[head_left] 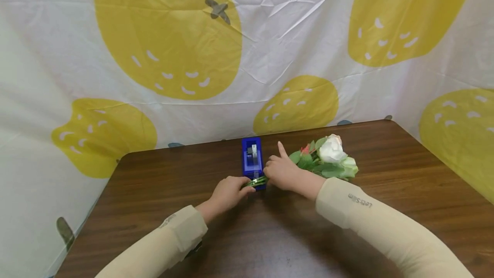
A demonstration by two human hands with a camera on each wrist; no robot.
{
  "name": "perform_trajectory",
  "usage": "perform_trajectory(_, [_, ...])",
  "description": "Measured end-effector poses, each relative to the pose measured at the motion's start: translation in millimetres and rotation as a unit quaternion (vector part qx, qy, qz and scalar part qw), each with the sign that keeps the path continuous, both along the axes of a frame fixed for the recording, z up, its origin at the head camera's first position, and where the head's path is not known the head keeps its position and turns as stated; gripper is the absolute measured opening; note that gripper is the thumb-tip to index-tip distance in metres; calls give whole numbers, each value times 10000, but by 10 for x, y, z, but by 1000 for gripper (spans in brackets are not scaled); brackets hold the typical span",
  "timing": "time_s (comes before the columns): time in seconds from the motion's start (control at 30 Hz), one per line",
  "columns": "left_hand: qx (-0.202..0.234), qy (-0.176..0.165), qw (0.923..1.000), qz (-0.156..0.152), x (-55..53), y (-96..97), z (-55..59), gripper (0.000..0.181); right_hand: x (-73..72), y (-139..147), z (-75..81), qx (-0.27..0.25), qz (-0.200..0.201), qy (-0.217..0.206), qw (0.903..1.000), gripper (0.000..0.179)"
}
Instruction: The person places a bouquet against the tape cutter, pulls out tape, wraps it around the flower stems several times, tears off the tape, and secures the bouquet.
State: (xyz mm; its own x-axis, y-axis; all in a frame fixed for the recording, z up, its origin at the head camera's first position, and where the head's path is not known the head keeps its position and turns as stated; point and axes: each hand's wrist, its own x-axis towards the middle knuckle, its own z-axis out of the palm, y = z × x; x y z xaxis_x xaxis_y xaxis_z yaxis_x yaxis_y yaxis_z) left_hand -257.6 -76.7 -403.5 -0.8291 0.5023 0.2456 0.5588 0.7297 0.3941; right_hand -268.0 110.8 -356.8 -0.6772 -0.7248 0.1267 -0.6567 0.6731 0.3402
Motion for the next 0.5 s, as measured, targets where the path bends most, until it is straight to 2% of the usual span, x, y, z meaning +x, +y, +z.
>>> perform_trajectory(0.13, [-288,698,9971,-50,7,-17,-11,14,-26,-6,7,-73,-119,-448,9989,21])
perform_trajectory(0.3, [-433,1544,9868,-237,0,-47,-67,14,-78,-8,18,-150,-284,-1202,9922,24])
perform_trajectory(0.5, [-471,1985,9783,-352,-21,-61,-116,14,-161,3,35,-375,-488,-2116,9754,29])
